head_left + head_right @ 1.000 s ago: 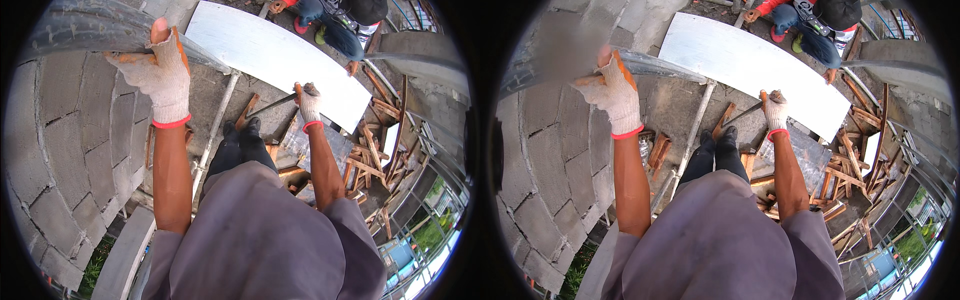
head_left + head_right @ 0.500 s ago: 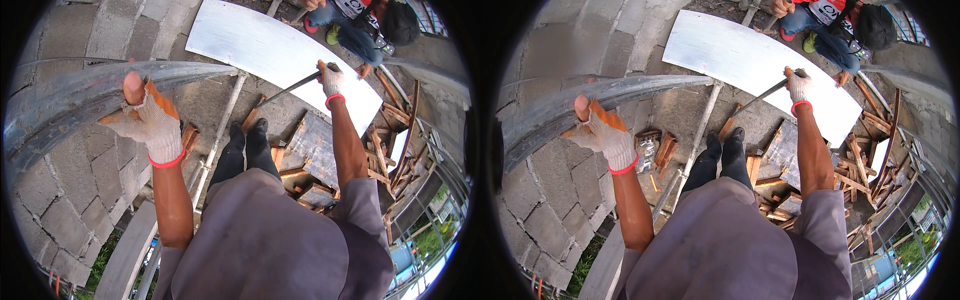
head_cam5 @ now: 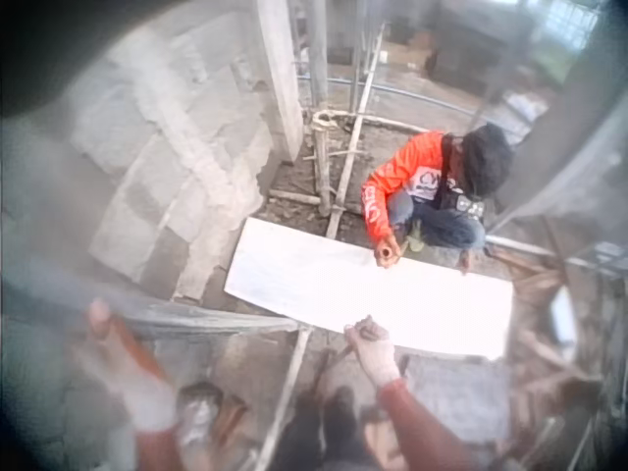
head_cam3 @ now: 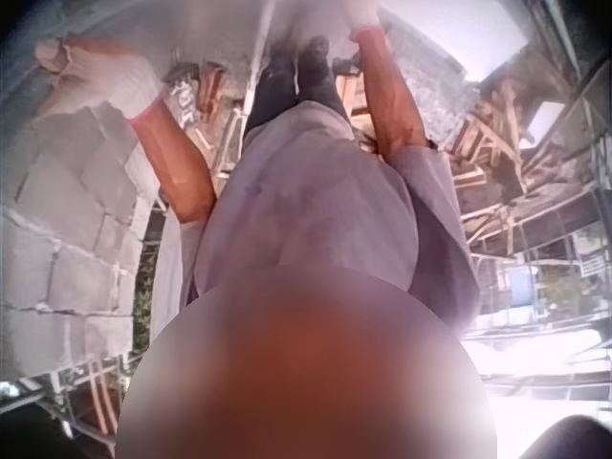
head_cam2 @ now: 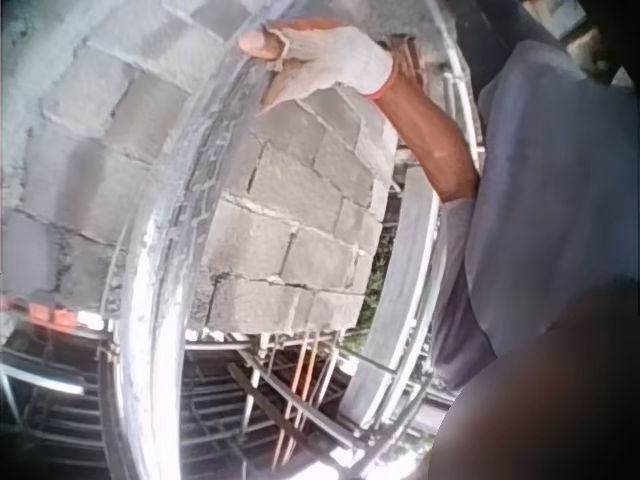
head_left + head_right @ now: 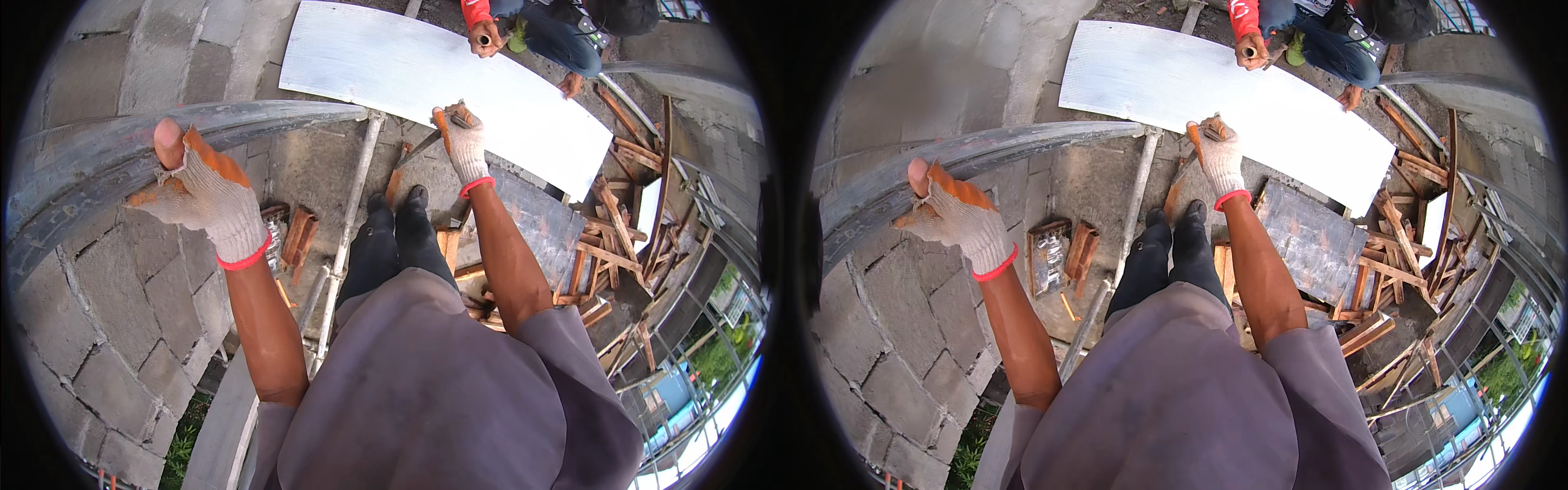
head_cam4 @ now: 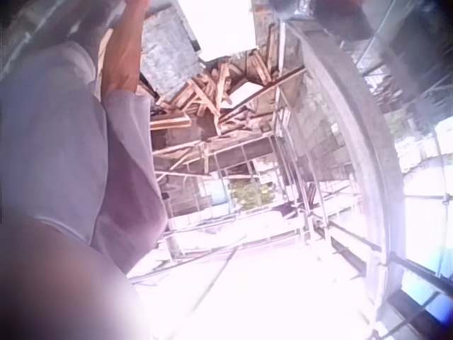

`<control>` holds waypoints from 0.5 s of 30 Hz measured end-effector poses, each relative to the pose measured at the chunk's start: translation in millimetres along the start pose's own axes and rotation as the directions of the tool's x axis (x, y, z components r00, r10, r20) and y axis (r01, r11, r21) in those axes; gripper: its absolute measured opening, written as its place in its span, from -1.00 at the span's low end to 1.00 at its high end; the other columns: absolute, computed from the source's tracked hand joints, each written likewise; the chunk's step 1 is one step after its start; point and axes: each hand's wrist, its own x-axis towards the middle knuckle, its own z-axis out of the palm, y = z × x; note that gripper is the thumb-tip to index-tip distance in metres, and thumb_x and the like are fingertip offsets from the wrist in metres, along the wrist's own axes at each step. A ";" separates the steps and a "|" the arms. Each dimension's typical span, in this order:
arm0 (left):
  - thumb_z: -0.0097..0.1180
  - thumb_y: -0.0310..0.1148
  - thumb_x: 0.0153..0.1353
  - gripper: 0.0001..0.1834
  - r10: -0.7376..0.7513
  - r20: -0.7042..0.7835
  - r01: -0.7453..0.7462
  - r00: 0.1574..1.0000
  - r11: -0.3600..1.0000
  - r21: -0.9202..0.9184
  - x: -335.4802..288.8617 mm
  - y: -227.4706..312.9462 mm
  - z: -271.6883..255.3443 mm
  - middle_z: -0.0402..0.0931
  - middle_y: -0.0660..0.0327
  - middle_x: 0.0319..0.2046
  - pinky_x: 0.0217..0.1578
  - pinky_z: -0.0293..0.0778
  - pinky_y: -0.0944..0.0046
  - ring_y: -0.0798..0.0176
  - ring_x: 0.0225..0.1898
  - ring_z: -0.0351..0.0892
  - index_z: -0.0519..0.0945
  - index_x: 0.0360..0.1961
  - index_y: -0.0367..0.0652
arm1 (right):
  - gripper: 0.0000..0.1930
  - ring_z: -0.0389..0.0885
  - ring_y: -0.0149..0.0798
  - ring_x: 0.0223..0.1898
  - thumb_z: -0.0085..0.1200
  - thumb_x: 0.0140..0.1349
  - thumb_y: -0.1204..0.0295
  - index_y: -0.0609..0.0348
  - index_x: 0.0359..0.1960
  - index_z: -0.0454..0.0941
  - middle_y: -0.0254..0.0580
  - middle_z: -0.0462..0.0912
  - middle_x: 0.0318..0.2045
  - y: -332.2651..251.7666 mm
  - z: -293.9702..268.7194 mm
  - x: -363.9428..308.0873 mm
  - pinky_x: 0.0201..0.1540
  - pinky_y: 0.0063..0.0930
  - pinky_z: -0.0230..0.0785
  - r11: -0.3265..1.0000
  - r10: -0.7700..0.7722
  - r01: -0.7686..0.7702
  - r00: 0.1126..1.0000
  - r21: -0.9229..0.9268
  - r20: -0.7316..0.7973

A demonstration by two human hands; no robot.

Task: The person positions and secures a long white panel against a brick wall using wooden blocks and metal rods. They adjust the panel's alignment and hold it in place while another worker assists nearby.

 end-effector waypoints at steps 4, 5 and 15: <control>0.25 -0.02 0.20 -0.29 0.072 0.066 -0.073 0.995 0.997 0.001 1.9 0.2 8.3 0.43 0.32 -0.04 0.04 0.30 0.32 0.40 -0.20 0.34 0.27 0.26 -0.08 | -0.68 0.53 -0.41 -0.45 0.17 0.25 0.19 0.25 -0.40 0.56 -0.27 0.61 -0.52 -7.2 -1.0 -5.4 -0.32 -0.44 0.38 0.993 -0.050 0.044 0.997 0.110 0.051; 0.30 -0.05 0.16 -0.26 0.094 0.081 -0.097 0.992 0.995 0.033 -1.2 2.7 14.4 0.43 0.29 -0.04 0.05 0.30 0.31 0.39 -0.18 0.35 0.27 0.26 -0.10 | -0.68 0.52 -0.41 -0.46 0.19 0.24 0.18 0.24 -0.41 0.56 -0.29 0.59 -0.53 -7.8 1.1 -15.6 -0.33 -0.43 0.37 0.999 -0.024 0.023 0.999 0.041 0.026; 0.48 -0.25 -0.02 -0.07 0.291 0.192 -0.323 0.937 0.932 0.166 9.6 10.6 26.7 0.41 0.06 0.05 0.10 0.39 0.22 0.21 -0.06 0.48 0.16 0.29 -0.22 | -0.76 0.60 -0.38 -0.25 0.32 0.10 0.35 0.16 -0.25 0.59 -0.26 0.64 -0.28 21.5 76.0 -217.3 -0.25 -0.46 0.48 0.538 0.227 -0.211 0.969 0.816 0.100</control>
